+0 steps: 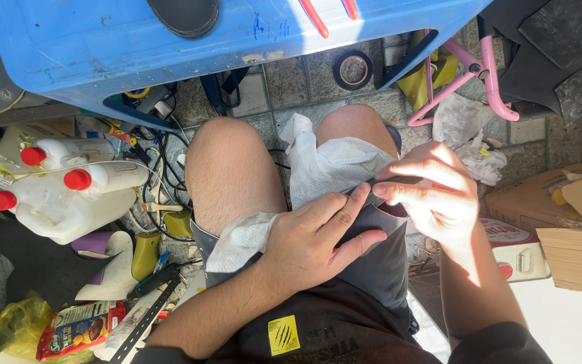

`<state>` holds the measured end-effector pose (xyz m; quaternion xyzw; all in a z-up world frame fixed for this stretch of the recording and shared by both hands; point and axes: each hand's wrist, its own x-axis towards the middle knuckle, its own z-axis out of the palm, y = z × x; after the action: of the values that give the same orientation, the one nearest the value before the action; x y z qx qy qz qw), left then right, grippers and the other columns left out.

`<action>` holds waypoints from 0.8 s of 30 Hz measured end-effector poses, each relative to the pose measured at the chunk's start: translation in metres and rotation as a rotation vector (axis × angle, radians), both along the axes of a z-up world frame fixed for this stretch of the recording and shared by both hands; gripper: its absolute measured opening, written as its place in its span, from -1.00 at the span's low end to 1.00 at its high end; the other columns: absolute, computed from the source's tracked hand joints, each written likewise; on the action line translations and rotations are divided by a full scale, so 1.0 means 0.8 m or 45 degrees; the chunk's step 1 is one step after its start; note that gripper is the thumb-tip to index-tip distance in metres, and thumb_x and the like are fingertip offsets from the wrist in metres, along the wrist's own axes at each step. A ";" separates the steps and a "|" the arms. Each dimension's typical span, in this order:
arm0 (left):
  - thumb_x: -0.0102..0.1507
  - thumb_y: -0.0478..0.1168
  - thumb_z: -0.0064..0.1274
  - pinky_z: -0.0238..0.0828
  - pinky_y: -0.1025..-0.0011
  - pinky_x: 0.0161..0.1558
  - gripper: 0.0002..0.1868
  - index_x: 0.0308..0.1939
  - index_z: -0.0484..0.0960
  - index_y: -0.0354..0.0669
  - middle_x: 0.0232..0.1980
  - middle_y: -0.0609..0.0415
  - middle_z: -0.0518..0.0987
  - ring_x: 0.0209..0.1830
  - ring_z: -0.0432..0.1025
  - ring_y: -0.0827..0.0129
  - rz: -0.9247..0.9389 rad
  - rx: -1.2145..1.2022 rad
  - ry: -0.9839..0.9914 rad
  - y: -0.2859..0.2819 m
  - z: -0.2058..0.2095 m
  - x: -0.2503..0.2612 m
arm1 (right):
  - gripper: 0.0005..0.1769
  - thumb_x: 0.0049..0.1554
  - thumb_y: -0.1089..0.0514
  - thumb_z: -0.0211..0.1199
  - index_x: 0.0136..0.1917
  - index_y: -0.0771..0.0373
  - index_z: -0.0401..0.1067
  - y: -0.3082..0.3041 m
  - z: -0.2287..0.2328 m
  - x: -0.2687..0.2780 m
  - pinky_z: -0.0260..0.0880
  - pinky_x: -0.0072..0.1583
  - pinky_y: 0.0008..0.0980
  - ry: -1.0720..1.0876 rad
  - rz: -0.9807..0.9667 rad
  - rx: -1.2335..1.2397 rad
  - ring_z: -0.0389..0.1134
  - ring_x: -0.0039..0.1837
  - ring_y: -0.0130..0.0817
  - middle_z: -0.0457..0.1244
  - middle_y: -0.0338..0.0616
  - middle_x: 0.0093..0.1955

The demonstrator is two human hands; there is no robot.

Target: The person uses a heat gun to warm a black shoe sole, then wipes it with a cloth. They press and smooth the sole edges by hand, inspect the fit, and use a hammer to tap the sole into place.

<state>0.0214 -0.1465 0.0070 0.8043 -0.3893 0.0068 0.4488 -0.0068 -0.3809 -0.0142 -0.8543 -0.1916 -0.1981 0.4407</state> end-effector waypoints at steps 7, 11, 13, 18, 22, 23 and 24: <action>0.25 0.03 0.36 0.51 0.46 -0.23 -0.31 0.34 0.52 -0.25 -0.08 0.11 0.50 -0.24 0.52 0.39 0.035 -0.005 0.005 0.001 -0.001 0.001 | -0.85 0.04 0.24 0.36 -0.07 0.16 0.61 0.007 0.023 0.016 0.37 0.06 -0.27 -0.062 0.042 -0.102 0.34 -0.02 -0.25 0.39 -0.19 -0.05; 0.24 0.06 0.35 0.52 0.43 -0.20 -0.31 0.34 0.53 -0.19 -0.06 0.13 0.51 -0.20 0.53 0.36 0.029 -0.008 0.053 -0.003 0.006 0.000 | -0.75 -0.06 0.13 0.40 -0.08 0.21 0.61 -0.001 0.033 0.021 0.33 0.00 -0.22 0.022 0.189 -0.178 0.40 -0.02 -0.23 0.41 -0.17 -0.07; 0.23 0.08 0.33 0.53 0.42 -0.15 -0.33 0.34 0.53 -0.11 -0.01 0.13 0.52 -0.16 0.55 0.34 0.051 0.013 0.097 -0.003 0.011 0.000 | -0.79 -0.01 0.19 0.41 -0.05 0.21 0.62 -0.004 0.031 0.019 0.33 0.00 -0.30 0.075 0.171 -0.129 0.39 -0.05 -0.34 0.40 -0.26 -0.10; 0.32 -0.07 0.29 0.49 0.40 -0.22 -0.62 0.19 0.67 -0.02 -0.12 0.16 0.55 -0.26 0.52 0.39 0.063 0.000 0.190 0.009 0.027 0.015 | -0.82 0.09 0.26 0.38 0.00 0.28 0.58 -0.009 0.015 0.004 0.36 0.00 -0.40 0.115 0.012 0.057 0.38 -0.02 -0.32 0.40 -0.16 -0.07; 0.30 -0.19 0.27 0.44 0.39 -0.33 -0.80 -0.01 0.74 -0.09 -0.25 0.17 0.55 -0.38 0.51 0.35 -0.016 0.036 0.196 0.023 0.038 0.032 | -0.82 0.13 0.31 0.38 0.04 0.33 0.56 -0.004 -0.004 -0.013 0.33 0.03 -0.40 0.120 -0.156 0.132 0.38 -0.05 -0.32 0.39 -0.09 -0.03; 0.30 -0.20 0.27 0.43 0.38 -0.34 -0.82 -0.03 0.73 -0.10 -0.27 0.17 0.55 -0.39 0.51 0.34 -0.016 0.039 0.190 0.026 0.040 0.033 | -0.82 0.16 0.33 0.37 0.06 0.33 0.55 -0.001 -0.008 -0.016 0.34 0.06 -0.40 0.116 -0.175 0.159 0.38 -0.03 -0.32 0.39 -0.09 -0.01; 0.29 -0.21 0.27 0.42 0.37 -0.36 -0.84 -0.06 0.73 -0.11 -0.28 0.17 0.54 -0.41 0.50 0.34 -0.017 0.042 0.184 0.029 0.043 0.035 | -0.83 0.18 0.35 0.36 0.08 0.33 0.54 0.003 -0.011 -0.019 0.34 0.08 -0.39 0.111 -0.194 0.187 0.39 -0.02 -0.32 0.39 -0.09 0.01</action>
<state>0.0498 -0.1236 0.0411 0.8074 -0.3612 -0.0606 0.4626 -0.0223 -0.3789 -0.0232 -0.8396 -0.0918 -0.2071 0.4937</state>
